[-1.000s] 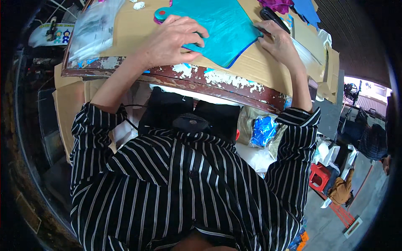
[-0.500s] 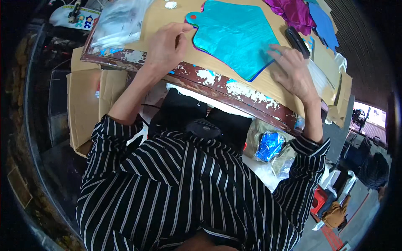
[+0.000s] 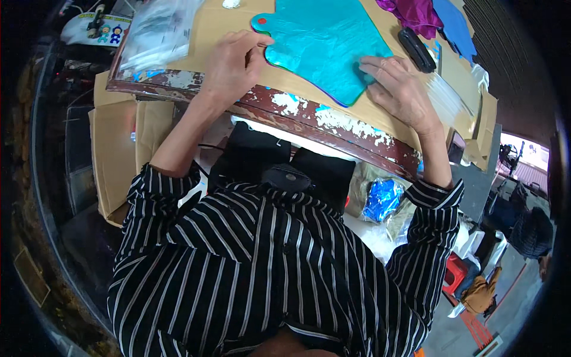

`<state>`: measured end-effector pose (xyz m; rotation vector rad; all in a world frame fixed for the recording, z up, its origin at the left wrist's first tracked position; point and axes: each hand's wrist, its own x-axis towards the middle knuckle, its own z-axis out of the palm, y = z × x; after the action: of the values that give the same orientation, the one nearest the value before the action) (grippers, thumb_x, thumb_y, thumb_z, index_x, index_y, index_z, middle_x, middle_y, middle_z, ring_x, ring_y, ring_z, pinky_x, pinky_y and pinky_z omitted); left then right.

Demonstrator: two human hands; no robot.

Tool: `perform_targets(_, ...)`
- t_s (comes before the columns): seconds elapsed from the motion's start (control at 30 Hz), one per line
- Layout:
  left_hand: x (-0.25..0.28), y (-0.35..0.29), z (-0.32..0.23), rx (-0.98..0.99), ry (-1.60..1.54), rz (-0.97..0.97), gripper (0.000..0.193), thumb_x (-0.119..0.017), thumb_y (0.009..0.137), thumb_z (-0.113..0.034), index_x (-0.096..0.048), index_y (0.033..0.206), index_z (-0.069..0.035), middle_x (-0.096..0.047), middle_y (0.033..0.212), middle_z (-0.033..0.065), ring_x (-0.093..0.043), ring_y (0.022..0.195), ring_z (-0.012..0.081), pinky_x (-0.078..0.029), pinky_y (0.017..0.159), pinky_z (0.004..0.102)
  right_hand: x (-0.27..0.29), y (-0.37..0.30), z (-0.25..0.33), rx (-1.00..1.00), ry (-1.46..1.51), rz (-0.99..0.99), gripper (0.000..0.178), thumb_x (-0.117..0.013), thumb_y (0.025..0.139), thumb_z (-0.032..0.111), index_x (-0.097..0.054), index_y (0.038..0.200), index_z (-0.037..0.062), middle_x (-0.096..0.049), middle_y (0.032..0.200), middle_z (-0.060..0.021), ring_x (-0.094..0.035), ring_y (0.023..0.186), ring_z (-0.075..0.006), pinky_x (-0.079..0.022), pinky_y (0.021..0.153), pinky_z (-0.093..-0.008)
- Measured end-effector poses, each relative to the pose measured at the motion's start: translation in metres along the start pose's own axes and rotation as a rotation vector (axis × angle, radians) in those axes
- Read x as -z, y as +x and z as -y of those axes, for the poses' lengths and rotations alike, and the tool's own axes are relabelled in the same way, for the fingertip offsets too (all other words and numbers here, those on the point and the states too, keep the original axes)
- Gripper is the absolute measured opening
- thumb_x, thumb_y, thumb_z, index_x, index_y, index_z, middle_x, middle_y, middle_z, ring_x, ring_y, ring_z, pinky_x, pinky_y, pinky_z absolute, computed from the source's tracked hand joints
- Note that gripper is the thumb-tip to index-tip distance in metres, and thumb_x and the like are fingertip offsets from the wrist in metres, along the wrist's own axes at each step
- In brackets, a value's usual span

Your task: Folding and packaging colorful plastic sheets into plastic sleeves with cardboard backings and labels.

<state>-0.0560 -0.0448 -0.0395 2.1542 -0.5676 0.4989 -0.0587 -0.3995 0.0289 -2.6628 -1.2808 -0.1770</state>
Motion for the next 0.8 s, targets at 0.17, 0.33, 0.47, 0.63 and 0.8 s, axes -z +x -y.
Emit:
perform_targets(0.17, 0.007, -0.001, 0.001, 0.027, -0.007, -0.025, 0.022, -0.061, 0.085, 0.001, -0.073, 0.103, -0.006, -0.068, 0.083, 0.0107, -0.063, 0.081, 0.0307, -0.051, 0.073, 0.0417, -0.005, 0.003, -0.001, 0.022, 0.039, -0.032, 0.033, -0.070, 0.086, 0.007, -0.068, 0.119, 0.0056, -0.068, 0.127, -0.0070, -0.064, 0.111, -0.0280, -0.048, 0.102, -0.0414)
perform_targets(0.33, 0.004, -0.003, 0.001, 0.031, -0.027, -0.010, 0.022, -0.062, 0.085, 0.001, -0.073, 0.102, -0.006, -0.071, 0.088, 0.0100, -0.064, 0.082, 0.0305, -0.052, 0.074, 0.0413, -0.006, -0.001, -0.001, 0.054, 0.071, -0.028, 0.029, -0.072, 0.086, 0.008, -0.070, 0.115, 0.0062, -0.068, 0.125, -0.0070, -0.064, 0.107, -0.0285, -0.050, 0.099, -0.0411)
perform_targets(0.47, 0.003, -0.001, 0.003, -0.051, 0.027, -0.023, 0.021, -0.061, 0.085, 0.002, -0.073, 0.101, -0.006, -0.073, 0.094, 0.0098, -0.065, 0.083, 0.0311, -0.053, 0.076, 0.0412, -0.008, 0.002, 0.002, 0.068, 0.079, -0.043, 0.027, -0.072, 0.085, 0.006, -0.069, 0.112, 0.0052, -0.069, 0.123, -0.0075, -0.064, 0.102, -0.0291, -0.050, 0.096, -0.0403)
perform_targets(0.63, 0.004, -0.001, 0.006, -0.061, 0.049, -0.019, 0.022, -0.060, 0.086, 0.003, -0.072, 0.102, -0.006, -0.074, 0.100, 0.0108, -0.067, 0.089, 0.0314, -0.054, 0.080, 0.0409, -0.006, 0.006, 0.007, 0.070, 0.099, -0.026, 0.026, -0.072, 0.085, 0.006, -0.069, 0.111, 0.0038, -0.069, 0.123, -0.0075, -0.065, 0.102, -0.0286, -0.050, 0.094, -0.0400)
perform_targets(0.8, 0.003, 0.001, 0.004, -0.065, 0.083, -0.026, 0.021, -0.059, 0.087, 0.003, -0.072, 0.101, -0.006, -0.073, 0.099, 0.0121, -0.067, 0.090, 0.0332, -0.053, 0.081, 0.0424, -0.004, 0.011, 0.017, 0.094, 0.106, -0.021, 0.023, -0.072, 0.085, 0.006, -0.069, 0.108, 0.0028, -0.069, 0.122, -0.0084, -0.065, 0.102, -0.0280, -0.050, 0.093, -0.0402)
